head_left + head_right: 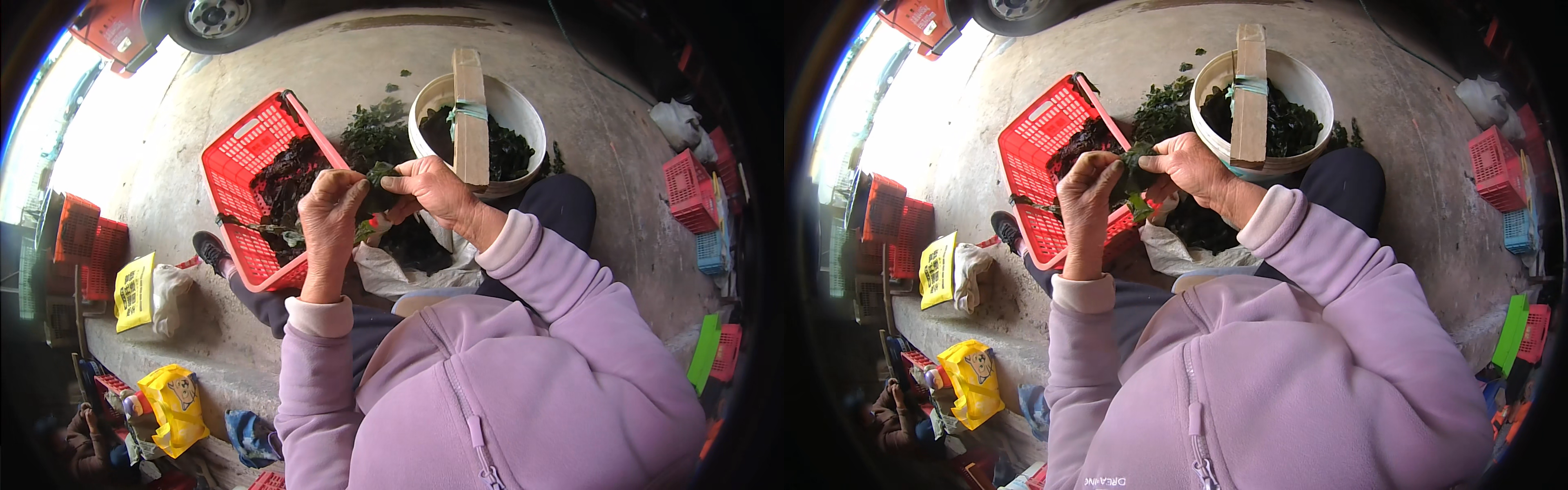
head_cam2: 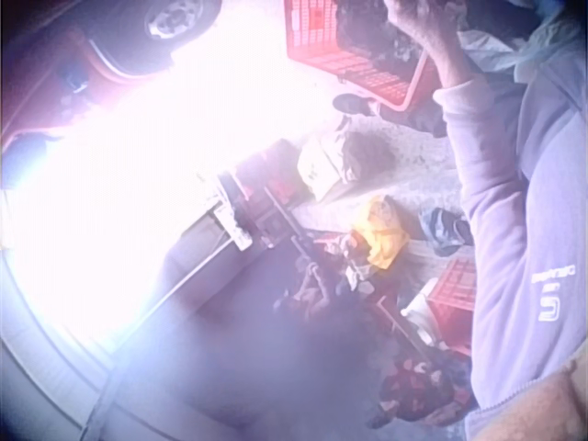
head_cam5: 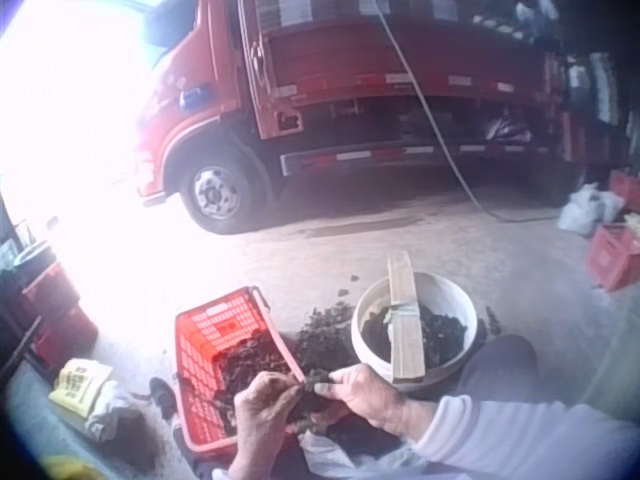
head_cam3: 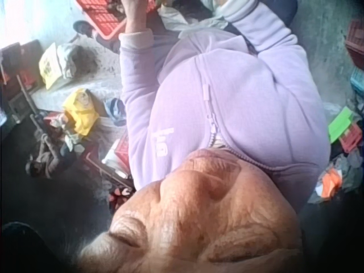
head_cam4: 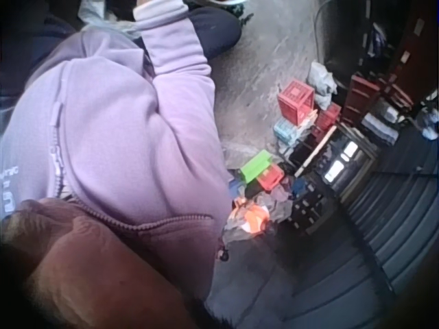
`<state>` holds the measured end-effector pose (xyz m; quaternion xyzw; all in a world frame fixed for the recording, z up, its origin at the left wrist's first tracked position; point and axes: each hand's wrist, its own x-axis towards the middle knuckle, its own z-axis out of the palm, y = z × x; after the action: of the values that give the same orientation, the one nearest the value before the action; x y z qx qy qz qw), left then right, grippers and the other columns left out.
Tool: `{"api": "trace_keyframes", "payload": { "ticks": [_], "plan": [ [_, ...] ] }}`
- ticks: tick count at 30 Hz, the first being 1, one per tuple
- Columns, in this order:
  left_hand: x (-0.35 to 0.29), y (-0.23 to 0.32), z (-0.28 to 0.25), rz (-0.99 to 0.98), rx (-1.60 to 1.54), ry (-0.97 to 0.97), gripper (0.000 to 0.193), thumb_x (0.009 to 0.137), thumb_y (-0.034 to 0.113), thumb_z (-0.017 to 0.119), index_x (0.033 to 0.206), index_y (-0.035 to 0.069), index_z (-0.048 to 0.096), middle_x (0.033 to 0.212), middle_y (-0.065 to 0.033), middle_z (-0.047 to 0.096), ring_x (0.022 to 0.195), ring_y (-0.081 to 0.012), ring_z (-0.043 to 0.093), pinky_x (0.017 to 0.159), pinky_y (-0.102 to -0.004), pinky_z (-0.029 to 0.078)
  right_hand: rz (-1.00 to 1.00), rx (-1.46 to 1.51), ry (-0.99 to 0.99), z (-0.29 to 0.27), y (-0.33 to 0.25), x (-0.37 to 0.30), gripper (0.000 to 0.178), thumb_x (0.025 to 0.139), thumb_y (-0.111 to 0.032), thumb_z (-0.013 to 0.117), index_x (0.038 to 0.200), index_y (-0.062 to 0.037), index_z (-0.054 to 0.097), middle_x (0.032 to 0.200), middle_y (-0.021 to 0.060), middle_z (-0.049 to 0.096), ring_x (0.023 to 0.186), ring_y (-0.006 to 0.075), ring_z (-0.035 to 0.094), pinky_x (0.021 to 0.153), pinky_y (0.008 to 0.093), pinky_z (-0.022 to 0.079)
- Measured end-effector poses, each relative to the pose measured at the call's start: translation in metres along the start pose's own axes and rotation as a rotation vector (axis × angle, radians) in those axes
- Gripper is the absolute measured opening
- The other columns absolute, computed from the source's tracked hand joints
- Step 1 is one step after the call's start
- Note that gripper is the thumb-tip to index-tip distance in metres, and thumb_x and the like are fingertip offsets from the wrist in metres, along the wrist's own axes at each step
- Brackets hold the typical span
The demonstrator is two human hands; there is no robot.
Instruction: The person sits on the floor and sorts dark green seaweed by hand, picking pieces from a red basket and placing them into a white bucket. The person repeatedly handles individual seaweed pieces, separating and transferring them between containers.
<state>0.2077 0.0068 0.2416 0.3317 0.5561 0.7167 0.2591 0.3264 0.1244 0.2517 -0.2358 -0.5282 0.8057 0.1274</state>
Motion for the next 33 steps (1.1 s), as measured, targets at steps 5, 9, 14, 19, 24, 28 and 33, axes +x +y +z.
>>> {"api": "trace_keyframes", "payload": {
  "ticks": [5, 9, 14, 19, 24, 28, 33],
  "plan": [
    [-0.004, -0.033, 0.014, 0.009, -0.001, 0.085, 0.006, 0.079, -0.002, 0.065, 0.08, 0.0, 0.059, 0.078, -0.0008, 0.055, 0.074, -0.0062, 0.051, 0.067, -0.0197, 0.042, -0.031, 0.012, -0.005, 0.0, 0.002, -0.004, 0.016, 0.085, -0.006, 0.052, 0.084, 0.0065, 0.062, 0.074, 0.0122, 0.064, 0.061, 0.0172, 0.064, 0.051, 0.0244, 0.052],
    [-0.006, -0.035, 0.018, -0.056, -0.128, 0.077, 0.012, 0.082, 0.0, 0.064, 0.085, 0.003, 0.053, 0.075, 0.0028, 0.054, 0.066, -0.0038, 0.048, 0.06, -0.0181, 0.041, -0.02, -0.003, -0.005, 0.003, 0.0, 0.0, 0.017, 0.086, -0.008, 0.056, 0.075, 0.0043, 0.06, 0.065, 0.0096, 0.061, 0.052, 0.0146, 0.061, 0.045, 0.0226, 0.048],
    [-0.003, -0.021, -0.004, -0.316, -0.37, 0.02, 0.029, 0.082, 0.003, 0.065, 0.11, 0.0, 0.058, 0.077, 0.0006, 0.059, 0.069, -0.0057, 0.054, 0.06, -0.0186, 0.044, -0.129, -0.259, 0.003, 0.008, -0.014, 0.005, 0.02, 0.086, -0.012, 0.061, 0.071, 0.0015, 0.06, 0.057, 0.0041, 0.059, 0.043, 0.0088, 0.055, 0.038, 0.0214, 0.043],
    [-0.006, -0.018, -0.021, -0.191, -0.099, -0.09, 0.01, 0.079, 0.001, 0.066, 0.089, -0.003, 0.067, 0.076, -0.0016, 0.065, 0.066, -0.0055, 0.057, 0.06, -0.0196, 0.047, -0.187, -0.099, -0.104, -0.003, -0.014, 0.015, 0.013, 0.084, -0.006, 0.061, 0.092, 0.0042, 0.064, 0.073, 0.0047, 0.063, 0.046, 0.0082, 0.054, 0.045, 0.0225, 0.048],
    [-0.002, -0.016, -0.029, -0.004, 0.386, -0.099, 0.013, 0.077, 0.004, 0.065, 0.09, 0.002, 0.068, 0.076, -0.0095, 0.067, 0.063, -0.0119, 0.062, 0.06, -0.0239, 0.047, 0.074, -0.08, 0.405, -0.023, -0.009, 0.02, 0.015, 0.082, -0.015, 0.061, 0.077, -0.001, 0.06, 0.062, 0.0021, 0.055, 0.042, 0.0063, 0.048, 0.035, 0.0197, 0.034],
    [-0.004, -0.02, -0.026, 0.325, 0.932, -0.118, 0.006, 0.075, 0.012, 0.063, 0.078, 0.007, 0.064, 0.069, -0.0107, 0.061, 0.064, -0.0263, 0.062, 0.057, -0.0335, 0.049, 0.305, -0.29, 0.104, -0.017, 0.0, 0.004, 0.042, 0.083, -0.039, 0.063, 0.068, 0.0001, 0.06, 0.053, 0.0023, 0.052, 0.035, 0.0081, 0.043, 0.031, 0.0216, 0.031],
    [-0.018, -0.037, -0.005, 0.524, 1.302, -0.247, 0.008, 0.071, 0.008, 0.057, 0.078, 0.008, 0.054, 0.07, -0.0066, 0.057, 0.07, -0.0247, 0.059, 0.055, -0.0365, 0.048, 0.3, -0.352, 0.049, 0.001, 0.015, 0.019, 0.042, 0.082, -0.039, 0.064, 0.073, 0.0023, 0.061, 0.061, 0.0085, 0.06, 0.044, 0.0165, 0.058, 0.038, 0.03, 0.049]
  ]
}}
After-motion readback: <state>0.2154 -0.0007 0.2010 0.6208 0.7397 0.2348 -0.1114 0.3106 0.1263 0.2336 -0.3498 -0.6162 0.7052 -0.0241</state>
